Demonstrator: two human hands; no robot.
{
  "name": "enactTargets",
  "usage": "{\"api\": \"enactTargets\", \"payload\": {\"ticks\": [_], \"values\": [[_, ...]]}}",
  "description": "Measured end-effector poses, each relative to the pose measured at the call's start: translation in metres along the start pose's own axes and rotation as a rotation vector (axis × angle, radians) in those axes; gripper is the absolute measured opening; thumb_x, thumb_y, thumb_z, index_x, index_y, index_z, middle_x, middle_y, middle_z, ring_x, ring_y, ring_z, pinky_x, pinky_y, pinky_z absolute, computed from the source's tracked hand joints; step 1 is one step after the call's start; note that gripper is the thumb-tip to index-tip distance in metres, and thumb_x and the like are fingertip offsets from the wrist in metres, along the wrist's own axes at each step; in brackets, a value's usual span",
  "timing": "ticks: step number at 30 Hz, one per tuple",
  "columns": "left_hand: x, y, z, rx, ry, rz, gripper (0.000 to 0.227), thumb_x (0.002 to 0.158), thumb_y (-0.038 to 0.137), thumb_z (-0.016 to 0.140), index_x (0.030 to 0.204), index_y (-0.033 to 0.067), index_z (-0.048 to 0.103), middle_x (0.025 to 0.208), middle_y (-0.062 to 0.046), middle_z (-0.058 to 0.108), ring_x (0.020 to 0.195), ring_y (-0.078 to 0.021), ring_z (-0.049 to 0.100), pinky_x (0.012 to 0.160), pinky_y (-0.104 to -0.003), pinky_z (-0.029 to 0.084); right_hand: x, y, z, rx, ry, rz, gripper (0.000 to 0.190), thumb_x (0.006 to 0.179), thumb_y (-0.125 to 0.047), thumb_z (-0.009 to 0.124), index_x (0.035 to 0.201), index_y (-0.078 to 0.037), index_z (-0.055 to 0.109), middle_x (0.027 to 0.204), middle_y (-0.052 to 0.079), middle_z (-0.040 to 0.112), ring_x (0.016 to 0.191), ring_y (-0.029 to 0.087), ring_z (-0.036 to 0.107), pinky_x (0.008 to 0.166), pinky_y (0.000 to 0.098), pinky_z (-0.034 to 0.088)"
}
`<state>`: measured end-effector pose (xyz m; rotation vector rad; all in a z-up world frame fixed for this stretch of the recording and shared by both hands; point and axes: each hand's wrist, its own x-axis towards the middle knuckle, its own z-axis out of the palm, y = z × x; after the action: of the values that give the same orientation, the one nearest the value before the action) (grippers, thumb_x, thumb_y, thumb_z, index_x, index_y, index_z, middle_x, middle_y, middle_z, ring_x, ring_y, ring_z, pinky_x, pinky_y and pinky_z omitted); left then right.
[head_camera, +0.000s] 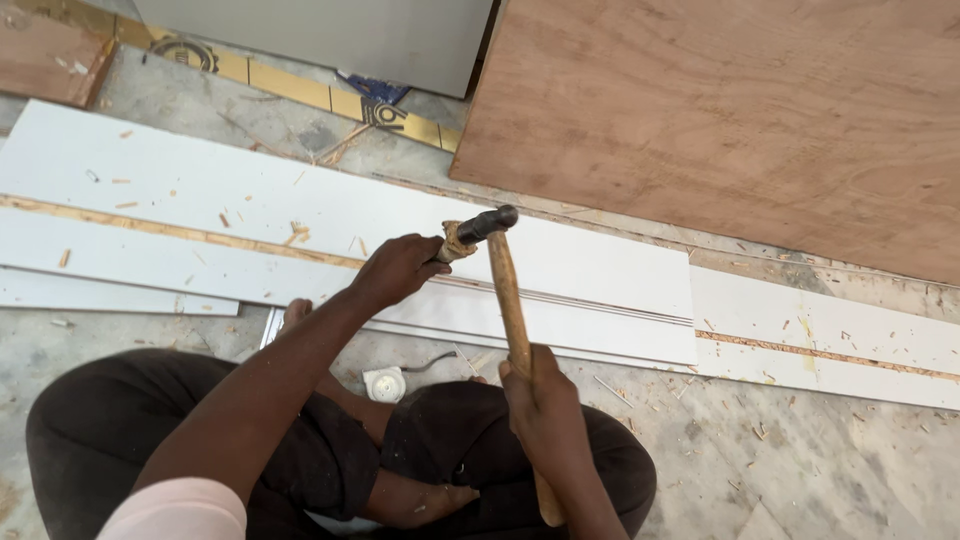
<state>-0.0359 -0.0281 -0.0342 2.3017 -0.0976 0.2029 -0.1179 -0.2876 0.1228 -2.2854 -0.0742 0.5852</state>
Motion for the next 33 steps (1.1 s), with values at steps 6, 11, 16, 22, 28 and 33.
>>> {"api": "enactTargets", "payload": {"ticks": [6, 11, 16, 22, 28, 33], "values": [[0.008, -0.003, 0.004, 0.012, 0.000, 0.075, 0.031, 0.092, 0.030, 0.073, 0.108, 0.0046, 0.068, 0.093, -0.016, 0.071, 0.090, -0.0363, 0.068, 0.079, -0.048, 0.054, -0.003, -0.005, 0.011, 0.019, 0.281, -0.179, 0.024, 0.098, -0.021, 0.056, 0.110, -0.002, 0.051, 0.056, 0.000, 0.060, 0.040, 0.009, 0.056, 0.035, 0.0280, 0.042], [0.024, 0.004, -0.002, 0.101, -0.099, 0.044, 0.031, 0.092, 0.031, 0.071, 0.109, 0.0062, 0.067, 0.092, -0.017, 0.072, 0.090, -0.0369, 0.069, 0.079, -0.049, 0.053, 0.006, 0.008, -0.005, 0.252, 0.093, -0.008, 0.020, 0.101, -0.022, 0.057, 0.099, -0.003, 0.058, 0.057, 0.002, 0.052, 0.043, 0.010, 0.045, 0.038, 0.0288, 0.037], [0.038, 0.016, -0.004, 0.135, -0.242, 0.015, 0.025, 0.092, 0.031, 0.071, 0.104, 0.0099, 0.067, 0.092, -0.014, 0.075, 0.090, -0.0362, 0.070, 0.078, -0.050, 0.052, 0.012, 0.031, 0.011, 0.487, 0.211, -0.036, 0.022, 0.100, -0.023, 0.055, 0.094, -0.002, 0.055, 0.060, 0.003, 0.052, 0.042, 0.011, 0.047, 0.038, 0.0288, 0.040], [0.043, 0.021, -0.009, -0.138, -0.064, -0.051, 0.026, 0.092, 0.028, 0.072, 0.104, 0.0061, 0.066, 0.088, -0.013, 0.074, 0.082, -0.0328, 0.073, 0.076, -0.044, 0.054, 0.034, 0.059, 0.021, 0.601, 0.141, 0.125, 0.022, 0.100, -0.023, 0.056, 0.092, -0.002, 0.055, 0.066, 0.005, 0.053, 0.045, 0.012, 0.047, 0.039, 0.0293, 0.040], [0.022, 0.010, -0.031, -0.127, -0.012, -0.104, 0.026, 0.094, 0.027, 0.073, 0.103, 0.0032, 0.067, 0.081, -0.013, 0.074, 0.073, -0.0288, 0.070, 0.070, -0.042, 0.053, 0.046, 0.068, 0.027, 0.646, 0.169, 0.147, 0.017, 0.098, -0.020, 0.054, 0.094, -0.003, 0.054, 0.068, 0.006, 0.053, 0.045, 0.012, 0.047, 0.039, 0.0297, 0.041], [0.011, 0.004, -0.028, -0.330, 0.035, -0.183, 0.027, 0.093, 0.028, 0.072, 0.105, 0.0042, 0.069, 0.083, -0.012, 0.075, 0.072, -0.0229, 0.072, 0.071, -0.038, 0.058, 0.051, 0.067, 0.036, 0.587, 0.123, 0.174, 0.023, 0.100, -0.025, 0.057, 0.092, -0.004, 0.055, 0.066, 0.006, 0.053, 0.044, 0.012, 0.048, 0.038, 0.0290, 0.040]]}}
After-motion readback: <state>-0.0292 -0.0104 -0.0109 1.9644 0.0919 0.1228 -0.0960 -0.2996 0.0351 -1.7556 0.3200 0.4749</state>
